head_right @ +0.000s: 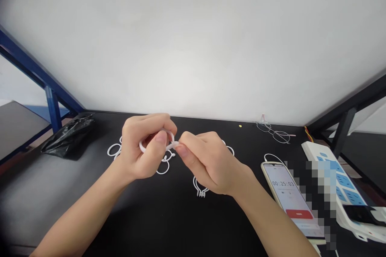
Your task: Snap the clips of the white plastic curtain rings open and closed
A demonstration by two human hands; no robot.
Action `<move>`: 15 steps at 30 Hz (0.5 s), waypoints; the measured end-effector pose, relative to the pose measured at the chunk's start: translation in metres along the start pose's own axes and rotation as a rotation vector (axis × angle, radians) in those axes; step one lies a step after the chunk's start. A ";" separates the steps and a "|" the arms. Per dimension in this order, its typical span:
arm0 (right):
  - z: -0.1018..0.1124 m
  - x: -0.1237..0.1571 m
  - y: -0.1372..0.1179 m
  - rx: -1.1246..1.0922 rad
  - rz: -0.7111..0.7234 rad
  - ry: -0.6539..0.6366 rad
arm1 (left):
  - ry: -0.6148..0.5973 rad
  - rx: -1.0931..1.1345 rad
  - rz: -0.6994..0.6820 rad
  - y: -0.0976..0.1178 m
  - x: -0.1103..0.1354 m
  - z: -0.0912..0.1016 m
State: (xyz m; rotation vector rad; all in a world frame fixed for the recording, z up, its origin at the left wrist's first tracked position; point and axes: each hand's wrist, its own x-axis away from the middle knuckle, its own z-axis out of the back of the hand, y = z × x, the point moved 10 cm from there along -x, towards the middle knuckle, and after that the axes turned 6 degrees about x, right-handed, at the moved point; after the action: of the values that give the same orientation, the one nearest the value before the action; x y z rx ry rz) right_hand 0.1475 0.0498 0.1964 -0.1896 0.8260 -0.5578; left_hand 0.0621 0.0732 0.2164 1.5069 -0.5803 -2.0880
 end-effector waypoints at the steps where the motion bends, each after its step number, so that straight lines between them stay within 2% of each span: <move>1: -0.001 0.000 0.001 -0.022 -0.010 0.008 | -0.003 -0.002 0.000 -0.001 0.000 -0.001; 7: -0.004 0.000 0.005 -0.095 -0.026 -0.002 | -0.049 -0.040 -0.025 -0.001 0.001 -0.003; 10: -0.009 0.001 0.018 -0.069 -0.093 -0.069 | -0.167 -0.105 -0.009 -0.008 -0.002 -0.005; 12: -0.014 0.003 0.035 -0.029 -0.185 -0.143 | -0.375 -0.190 0.069 -0.029 0.000 -0.014; 13: -0.015 0.005 0.044 -0.013 -0.236 -0.177 | -0.474 -0.260 0.135 -0.046 0.004 -0.016; 15: -0.013 0.007 0.061 -0.008 -0.327 -0.192 | -0.590 -0.441 0.246 -0.084 0.011 -0.012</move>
State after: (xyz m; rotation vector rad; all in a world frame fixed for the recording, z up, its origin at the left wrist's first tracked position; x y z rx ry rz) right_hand 0.1660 0.0977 0.1606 -0.3838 0.6127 -0.8289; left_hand 0.0584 0.1321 0.1539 0.5423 -0.4346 -2.2585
